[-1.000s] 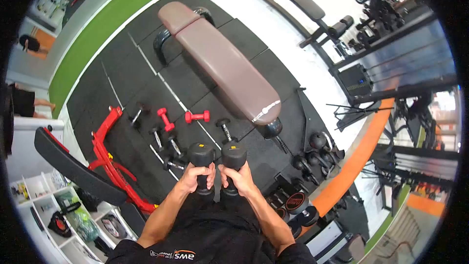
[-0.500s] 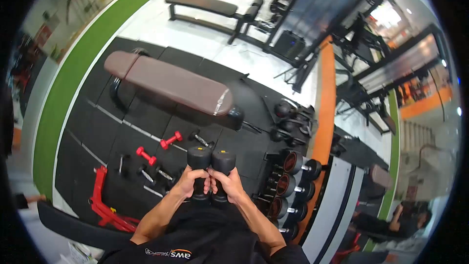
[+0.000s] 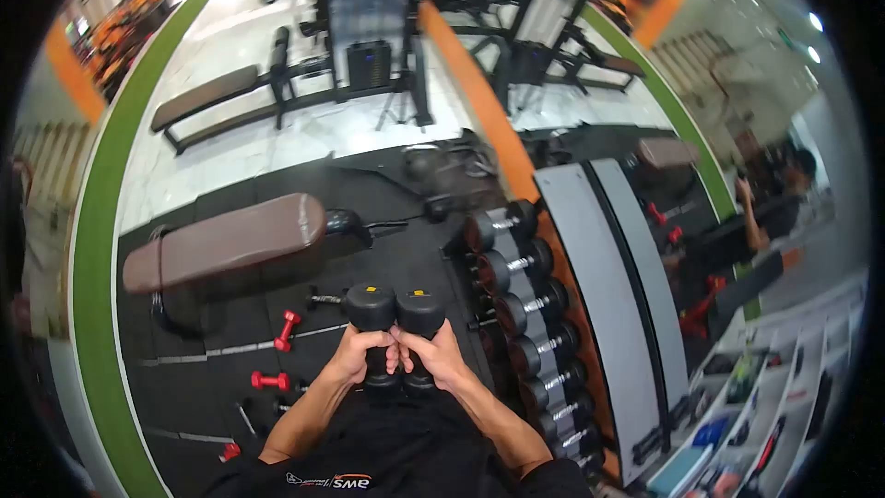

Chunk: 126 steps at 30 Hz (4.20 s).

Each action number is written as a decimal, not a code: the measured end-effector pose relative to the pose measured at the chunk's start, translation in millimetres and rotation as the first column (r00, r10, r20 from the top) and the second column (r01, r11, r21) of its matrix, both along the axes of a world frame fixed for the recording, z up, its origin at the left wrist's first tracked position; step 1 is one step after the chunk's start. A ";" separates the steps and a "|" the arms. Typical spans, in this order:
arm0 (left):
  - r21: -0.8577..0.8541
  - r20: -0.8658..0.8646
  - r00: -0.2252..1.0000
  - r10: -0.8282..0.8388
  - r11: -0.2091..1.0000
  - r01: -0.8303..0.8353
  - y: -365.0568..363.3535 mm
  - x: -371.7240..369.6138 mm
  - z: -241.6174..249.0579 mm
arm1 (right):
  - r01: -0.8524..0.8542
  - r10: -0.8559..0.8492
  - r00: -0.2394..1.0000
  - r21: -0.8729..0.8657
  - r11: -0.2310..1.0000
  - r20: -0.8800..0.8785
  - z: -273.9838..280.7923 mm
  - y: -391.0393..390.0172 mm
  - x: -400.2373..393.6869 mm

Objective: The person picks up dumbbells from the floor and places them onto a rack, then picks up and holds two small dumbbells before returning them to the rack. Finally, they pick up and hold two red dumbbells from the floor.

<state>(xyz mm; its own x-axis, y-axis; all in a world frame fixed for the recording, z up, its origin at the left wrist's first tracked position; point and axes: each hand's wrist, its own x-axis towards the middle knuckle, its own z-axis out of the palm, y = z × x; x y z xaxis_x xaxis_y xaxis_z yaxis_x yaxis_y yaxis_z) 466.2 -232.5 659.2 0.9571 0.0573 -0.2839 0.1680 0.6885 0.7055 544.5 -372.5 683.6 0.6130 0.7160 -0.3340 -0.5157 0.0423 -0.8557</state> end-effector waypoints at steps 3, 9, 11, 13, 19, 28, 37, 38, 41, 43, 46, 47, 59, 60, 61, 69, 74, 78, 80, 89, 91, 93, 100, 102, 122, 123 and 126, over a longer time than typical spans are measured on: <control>0.001 0.022 0.991 -0.134 0.991 0.134 -39.9 20.4 3.9 | 0.132 -0.132 0.991 0.027 0.991 0.015 2.6 -49.1 -0.9; -0.003 0.077 0.923 -0.376 0.926 0.377 -131.1 54.5 17.4 | 0.329 -0.334 0.941 0.080 0.941 0.050 18.4 -153.4 -2.1; 0.015 0.095 0.899 -0.428 0.903 0.429 -161.2 59.9 23.5 | 0.408 -0.415 0.908 0.099 0.908 0.058 23.1 -184.4 -6.8; 0.022 0.098 0.878 -0.469 0.883 0.469 -190.2 63.8 31.7 | 0.451 -0.461 0.885 0.131 0.883 0.059 22.2 -214.8 -11.4; 0.076 0.106 0.792 -0.601 0.799 0.596 -272.2 69.2 33.7 | 0.586 -0.608 0.782 0.167 0.792 0.136 23.1 -294.2 -33.2; 0.160 0.055 0.661 -0.748 0.660 0.734 -318.9 81.4 16.8 | 0.740 -0.770 0.617 0.211 0.638 0.165 7.3 -333.7 -59.9; 0.021 0.099 0.422 -0.901 0.426 0.904 -347.8 113.3 9.6 | 0.885 -0.904 0.394 0.195 0.422 0.169 14.0 -344.0 -67.9; 0.033 0.084 0.401 -0.912 0.404 0.914 -352.3 114.5 9.7 | 0.897 -0.912 0.369 0.189 0.400 0.182 15.1 -345.7 -70.1; 0.043 0.063 0.322 -0.945 0.325 0.945 -362.7 113.8 12.4 | 0.923 -0.921 0.304 0.165 0.348 0.242 16.0 -347.5 -81.9; 0.041 0.107 0.254 -0.961 0.260 0.965 -373.8 114.2 11.8 | 0.942 -0.938 0.250 0.163 0.293 0.242 18.9 -348.8 -89.7; 0.048 0.114 0.203 -0.972 0.210 0.977 -390.6 110.0 9.5 | 0.957 -0.948 0.184 0.172 0.233 0.259 22.2 -358.3 -100.3; 0.049 0.109 0.188 -0.976 0.195 0.980 -396.6 107.6 9.5 | 0.961 -0.951 0.167 0.174 0.216 0.259 22.7 -362.6 -105.2; 0.131 0.086 0.099 -0.991 0.109 0.985 -516.5 47.3 5.6 | 0.977 -0.953 0.059 0.180 0.117 0.298 8.7 -473.6 -176.5; 0.142 0.090 0.094 -0.992 0.106 0.984 -528.9 40.4 2.8 | 0.976 -0.952 0.064 0.180 0.122 0.298 8.1 -486.8 -183.7; 0.151 0.089 0.089 -0.992 0.101 0.983 -540.6 33.7 0.1 | 0.976 -0.953 0.070 0.177 0.126 0.294 6.7 -498.9 -190.9; 0.156 0.041 0.158 -0.987 0.163 0.974 -611.1 -6.8 2.2 | 0.968 -0.974 0.109 0.200 0.149 0.196 -14.5 -574.7 -219.4; 0.129 0.030 0.198 -0.980 0.200 0.971 -641.3 1.2 -16.1 | 0.963 -0.977 0.180 0.181 0.199 0.114 -32.9 -612.3 -206.7; 0.089 -0.046 0.223 -0.974 0.218 0.972 -667.9 14.0 -20.8 | 0.969 -0.970 0.203 0.112 0.218 0.134 -43.6 -639.4 -191.8; 0.056 -0.034 0.231 -0.972 0.229 0.972 -684.9 24.7 -29.4 | 0.975 -0.973 0.192 0.089 0.204 0.130 -41.4 -656.0 -178.8; 0.004 -0.097 0.186 -0.978 0.186 0.982 -737.3 54.7 -57.5 | 0.990 -0.987 0.141 0.016 0.143 0.082 -68.6 -702.7 -152.0; 0.008 -0.095 0.183 -0.978 0.183 0.983 -751.0 52.7 -57.1 | 0.993 -0.991 0.120 -0.004 0.120 0.063 -74.4 -712.7 -154.3; 0.014 -0.097 0.177 -0.979 0.177 0.984 -762.2 51.1 -58.7 | 0.995 -0.995 0.101 0.021 0.101 0.028 -80.5 -723.1 -155.6; 0.039 -0.149 0.278 -0.949 0.275 0.961 -813.1 15.5 -64.2 | 0.980 -0.980 0.196 0.026 0.196 -0.029 -81.4 -785.0 -176.3; 0.064 -0.148 0.321 -0.935 0.315 0.947 -827.4 5.4 -63.5 | 0.971 -0.969 0.240 0.036 0.238 -0.062 -75.5 -803.0 -181.9; 0.193 -0.245 0.435 -0.866 0.396 0.898 -900.0 19.8 -93.4 | 0.954 -0.954 0.283 -0.069 0.290 -0.101 -141.9 -873.9 -153.3; 0.195 -0.269 0.439 -0.857 0.397 0.897 -901.3 23.2 -96.4 | 0.957 -0.955 0.278 -0.061 0.285 -0.102 -149.4 -876.7 -147.9; 0.199 -0.323 0.438 -0.839 0.392 0.898 -908.7 38.4 -115.6 | 0.956 -0.954 0.263 -0.097 0.278 -0.144 -173.7 -885.3 -135.6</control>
<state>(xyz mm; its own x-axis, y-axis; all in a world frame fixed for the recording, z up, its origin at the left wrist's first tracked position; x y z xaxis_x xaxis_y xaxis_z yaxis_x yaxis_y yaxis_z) 504.6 -1141.2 543.5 0.4825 -0.6730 -0.5606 0.6633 -0.1373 0.7357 408.9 -1257.8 509.9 0.8015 -0.3478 -0.4865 -0.2086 0.5998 -0.7725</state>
